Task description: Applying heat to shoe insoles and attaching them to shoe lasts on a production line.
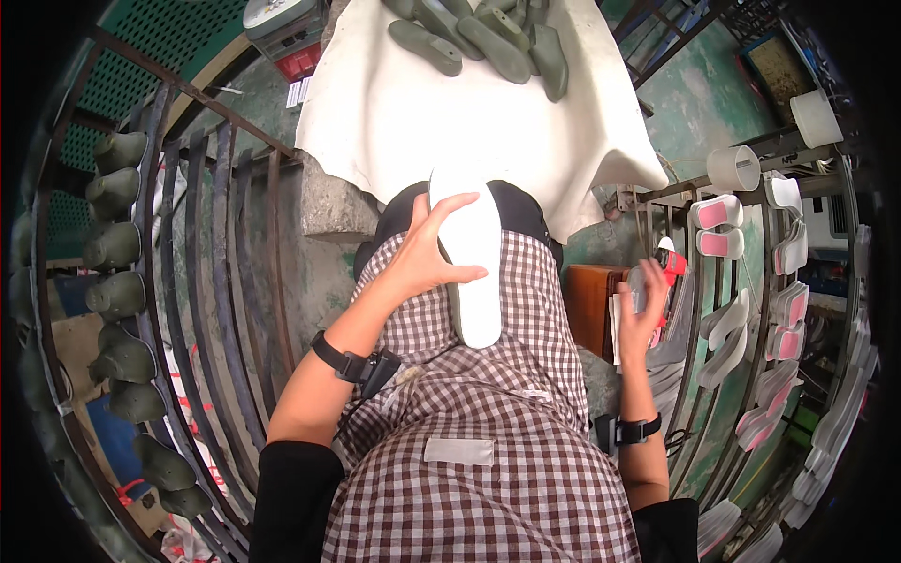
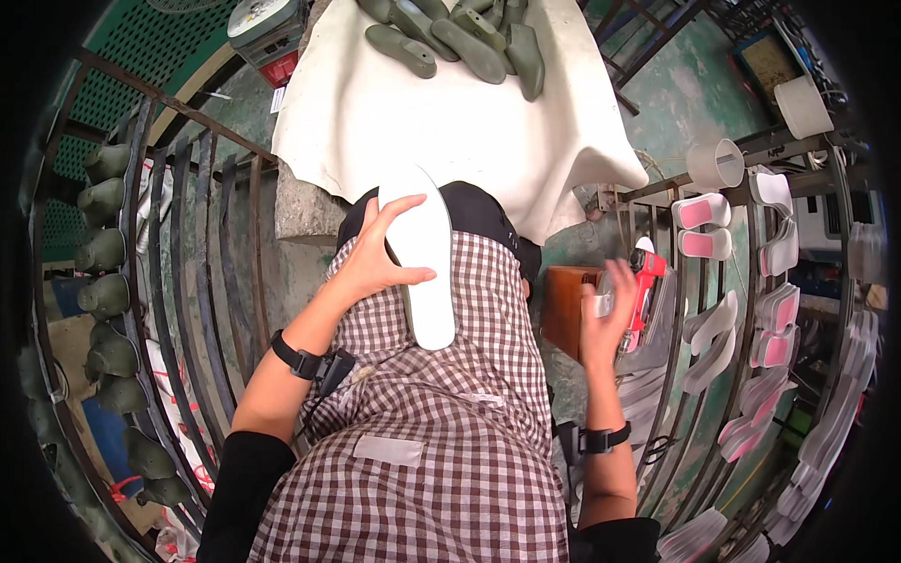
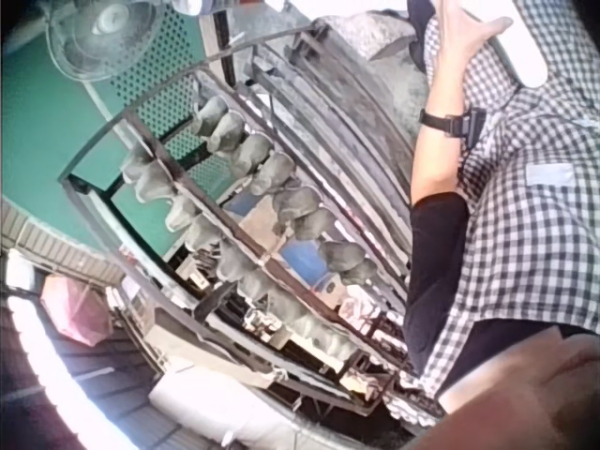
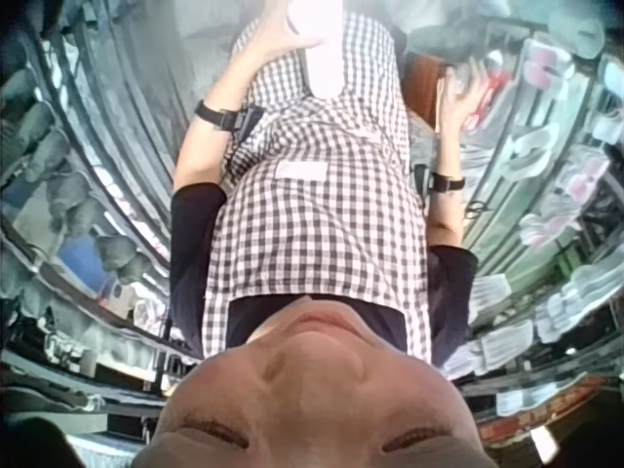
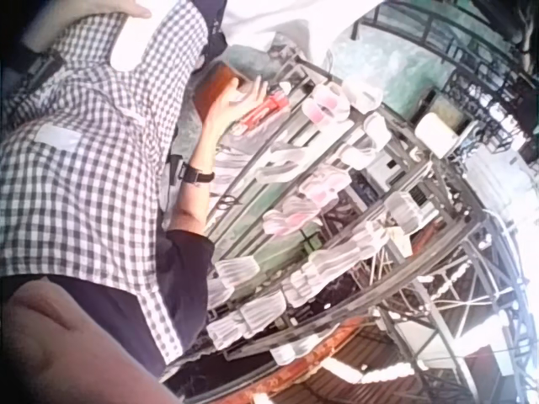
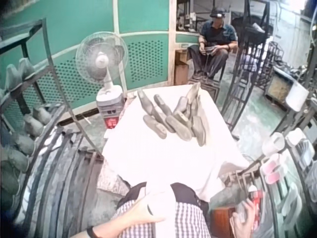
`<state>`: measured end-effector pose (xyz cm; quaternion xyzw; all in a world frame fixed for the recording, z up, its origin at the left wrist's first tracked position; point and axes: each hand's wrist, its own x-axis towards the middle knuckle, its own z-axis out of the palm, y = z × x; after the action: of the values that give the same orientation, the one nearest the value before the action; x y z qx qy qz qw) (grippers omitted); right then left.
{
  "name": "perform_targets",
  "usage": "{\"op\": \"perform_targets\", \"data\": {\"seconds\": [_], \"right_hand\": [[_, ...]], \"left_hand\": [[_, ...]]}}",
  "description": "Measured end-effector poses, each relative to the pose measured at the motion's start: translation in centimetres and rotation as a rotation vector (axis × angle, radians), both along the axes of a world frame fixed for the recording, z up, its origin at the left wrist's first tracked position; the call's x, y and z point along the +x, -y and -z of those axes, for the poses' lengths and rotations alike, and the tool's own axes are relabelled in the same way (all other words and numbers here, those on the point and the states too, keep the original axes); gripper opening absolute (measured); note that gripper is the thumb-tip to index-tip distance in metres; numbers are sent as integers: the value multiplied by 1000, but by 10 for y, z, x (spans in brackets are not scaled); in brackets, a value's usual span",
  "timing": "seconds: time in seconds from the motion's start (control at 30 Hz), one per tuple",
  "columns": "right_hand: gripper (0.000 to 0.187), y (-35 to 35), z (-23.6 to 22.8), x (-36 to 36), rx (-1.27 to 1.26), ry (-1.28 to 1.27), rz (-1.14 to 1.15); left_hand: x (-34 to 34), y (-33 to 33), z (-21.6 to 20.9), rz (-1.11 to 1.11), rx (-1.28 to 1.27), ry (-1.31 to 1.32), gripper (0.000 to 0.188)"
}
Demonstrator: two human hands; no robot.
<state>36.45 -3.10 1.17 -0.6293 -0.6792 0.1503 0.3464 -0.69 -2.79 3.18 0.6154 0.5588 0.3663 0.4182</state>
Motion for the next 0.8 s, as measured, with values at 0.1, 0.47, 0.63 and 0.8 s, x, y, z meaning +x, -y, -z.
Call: {"op": "perform_targets", "data": {"seconds": [0.1,0.47,0.63,0.8], "right_hand": [[66,-8,82,143,-246,350,535],[32,-63,102,209,-319,176,574],[25,-50,-42,42,-625,-419,282],[35,-41,-84,-68,-262,-284,-558]], "left_hand": [[5,-5,1,33,-7,27,103],[9,-11,-1,52,-102,94,118],[0,-3,-2,15,-82,53,118],[3,-6,-2,44,-72,59,118]]}}
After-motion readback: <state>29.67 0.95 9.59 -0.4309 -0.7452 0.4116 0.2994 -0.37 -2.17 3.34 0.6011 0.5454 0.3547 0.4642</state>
